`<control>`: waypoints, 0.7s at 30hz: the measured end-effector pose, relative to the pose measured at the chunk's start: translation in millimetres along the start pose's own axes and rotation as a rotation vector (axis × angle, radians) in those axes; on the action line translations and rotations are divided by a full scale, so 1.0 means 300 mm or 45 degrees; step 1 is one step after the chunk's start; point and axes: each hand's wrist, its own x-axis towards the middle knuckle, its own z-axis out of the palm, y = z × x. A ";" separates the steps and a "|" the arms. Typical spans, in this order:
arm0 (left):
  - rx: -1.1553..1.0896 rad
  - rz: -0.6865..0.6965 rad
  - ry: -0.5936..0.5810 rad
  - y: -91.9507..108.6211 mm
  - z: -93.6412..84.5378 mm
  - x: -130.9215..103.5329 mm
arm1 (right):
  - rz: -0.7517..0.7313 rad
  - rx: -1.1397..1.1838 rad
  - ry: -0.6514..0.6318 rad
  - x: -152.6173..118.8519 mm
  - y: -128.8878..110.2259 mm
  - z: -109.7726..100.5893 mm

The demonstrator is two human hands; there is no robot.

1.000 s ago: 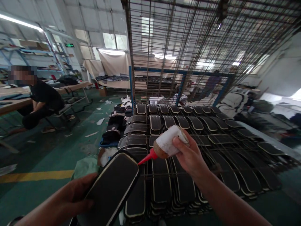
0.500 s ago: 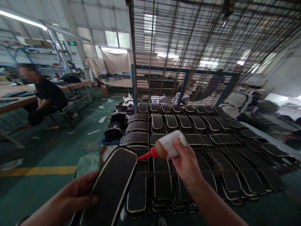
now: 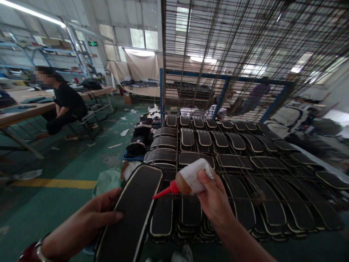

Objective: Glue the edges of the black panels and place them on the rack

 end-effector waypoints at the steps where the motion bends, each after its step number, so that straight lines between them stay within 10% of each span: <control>1: -0.018 -0.001 0.020 0.003 0.007 -0.001 | 0.005 -0.004 -0.006 -0.005 0.003 0.002; 21: -0.195 0.064 0.410 0.005 0.012 0.034 | 0.078 -0.141 -0.323 -0.106 0.031 0.006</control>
